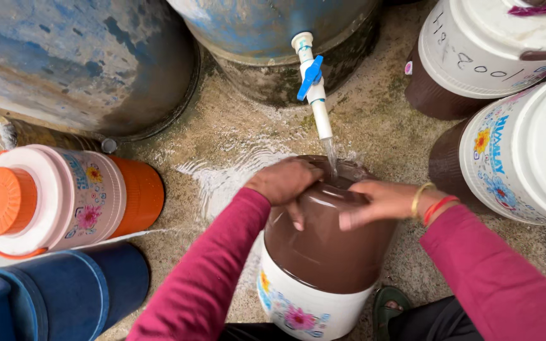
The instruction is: The person rinses a plastic water dispenser jug under a running tap, rotating it to wet the outer surface, then fills it with water, caps and shakes it, and empties it. They also rinse the brown lid and the spout area before refilling the jug.
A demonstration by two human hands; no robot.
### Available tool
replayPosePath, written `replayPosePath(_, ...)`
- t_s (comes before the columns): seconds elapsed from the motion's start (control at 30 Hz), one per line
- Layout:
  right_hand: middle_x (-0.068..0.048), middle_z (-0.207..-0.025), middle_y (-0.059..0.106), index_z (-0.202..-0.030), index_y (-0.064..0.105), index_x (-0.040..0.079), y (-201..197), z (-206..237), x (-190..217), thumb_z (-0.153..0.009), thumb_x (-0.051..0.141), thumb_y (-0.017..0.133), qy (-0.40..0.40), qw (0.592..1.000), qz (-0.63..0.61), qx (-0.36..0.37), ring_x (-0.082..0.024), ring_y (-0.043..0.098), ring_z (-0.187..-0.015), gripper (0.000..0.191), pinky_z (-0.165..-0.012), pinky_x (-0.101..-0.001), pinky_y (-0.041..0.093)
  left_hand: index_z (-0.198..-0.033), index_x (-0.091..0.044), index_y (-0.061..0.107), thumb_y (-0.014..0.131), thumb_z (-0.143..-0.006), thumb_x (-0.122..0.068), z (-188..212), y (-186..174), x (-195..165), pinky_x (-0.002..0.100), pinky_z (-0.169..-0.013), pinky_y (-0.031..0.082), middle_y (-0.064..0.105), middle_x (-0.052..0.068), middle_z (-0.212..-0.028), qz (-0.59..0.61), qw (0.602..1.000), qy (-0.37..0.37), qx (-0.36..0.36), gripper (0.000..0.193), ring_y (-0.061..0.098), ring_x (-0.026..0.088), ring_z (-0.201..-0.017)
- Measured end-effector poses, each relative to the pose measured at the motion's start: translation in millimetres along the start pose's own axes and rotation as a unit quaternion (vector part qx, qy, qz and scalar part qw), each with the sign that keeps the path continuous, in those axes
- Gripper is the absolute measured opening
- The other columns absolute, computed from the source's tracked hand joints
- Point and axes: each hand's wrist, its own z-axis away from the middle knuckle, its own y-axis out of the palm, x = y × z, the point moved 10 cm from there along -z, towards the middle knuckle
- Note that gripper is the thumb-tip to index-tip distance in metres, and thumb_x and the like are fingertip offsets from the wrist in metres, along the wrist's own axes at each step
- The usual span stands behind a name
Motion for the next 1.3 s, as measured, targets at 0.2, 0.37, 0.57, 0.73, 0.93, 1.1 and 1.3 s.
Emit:
replayPosePath(0.2, -0.018, -0.133, 0.059, -0.141, 0.051, 0.002, -21, 7, 62, -0.064, 0.070, 0.081, -0.042, 0.977, 0.134, -0.160, -0.034, 0.057, -0.127, 0.106, -0.108, -0.0418, 0.045, -0.144, -0.023, 0.052, 0.092, -0.060, -0.020, 6, -15, 25, 0.066, -0.115, 0.031, 0.049, 0.002, -0.154, -0.111, 0.981, -0.137, -0.084, 0.093, 0.045, 0.028, -0.142)
replayPosePath(0.37, -0.021, -0.138, 0.055, -0.151, 0.041, 0.003, -18, -4, 69, -0.074, 0.063, 0.077, 0.015, 0.961, 0.151, -0.233, -0.040, 0.054, -0.128, 0.104, -0.105, -0.0495, 0.041, -0.158, -0.014, 0.034, 0.069, -0.081, -0.018, 57, 8, -14, 0.063, -0.116, 0.033, 0.031, 0.025, -0.163, 0.106, 0.909, -0.206, -0.345, 0.084, 0.032, 0.046, -0.150)
replayPosePath(0.57, -0.031, -0.131, 0.062, -0.138, 0.052, -0.011, -9, -15, 85, -0.067, 0.039, 0.080, -0.051, 0.934, -0.015, -0.353, -0.039, 0.062, -0.124, 0.092, -0.106, -0.0397, 0.048, -0.159, -0.007, 0.003, 0.079, -0.070, -0.030, 76, 32, -26, 0.070, -0.116, 0.012, 0.006, 0.031, -0.165, 0.219, 0.858, -0.307, -0.350, 0.119, 0.005, 0.052, -0.154)
replayPosePath(0.73, -0.034, -0.121, 0.066, -0.132, 0.056, -0.014, -9, -39, 58, -0.070, 0.026, 0.079, 0.009, 0.920, -0.141, -0.365, -0.039, 0.067, -0.117, 0.077, -0.099, -0.0376, 0.052, -0.160, -0.020, 0.019, 0.083, -0.067, -0.049, 74, 16, -29, 0.073, -0.114, 0.015, 0.013, 0.026, -0.167, 0.219, 0.861, -0.300, -0.348, 0.117, 0.010, 0.048, -0.154)
replayPosePath(0.93, -0.051, -0.120, 0.051, -0.133, 0.063, -0.012, 14, -58, -11, -0.095, 0.006, 0.064, 0.044, 0.858, -0.474, -0.194, -0.031, 0.051, -0.075, 0.043, -0.066, -0.0442, 0.038, -0.153, -0.027, 0.037, 0.077, -0.077, -0.056, 57, 15, -29, 0.077, -0.113, 0.009, 0.022, 0.019, -0.167, 0.212, 0.863, -0.303, -0.345, 0.091, 0.012, 0.043, -0.156)
replayPosePath(1.1, -0.005, -0.103, 0.068, -0.116, 0.063, 0.002, 3, -60, -36, -0.091, 0.001, 0.060, 0.050, 0.851, -0.499, -0.156, -0.018, 0.069, -0.085, 0.025, -0.077, -0.0331, 0.059, -0.152, -0.028, 0.040, 0.073, -0.079, -0.044, 50, 14, -12, 0.076, -0.114, 0.004, 0.024, 0.014, -0.168, 0.224, 0.863, -0.298, -0.339, 0.082, 0.012, 0.039, -0.157)
replayPosePath(1.3, -0.017, -0.118, 0.072, -0.129, 0.066, 0.002, -40, -66, -26, -0.104, 0.038, 0.052, 0.018, 0.861, -0.327, -0.389, -0.032, 0.065, -0.112, 0.046, -0.098, -0.0395, 0.051, -0.152, -0.027, 0.039, 0.070, -0.082, -0.047, 50, 12, -6, 0.076, -0.114, 0.004, 0.026, 0.014, -0.167, 0.226, 0.874, -0.274, -0.331, 0.080, 0.013, 0.038, -0.157)
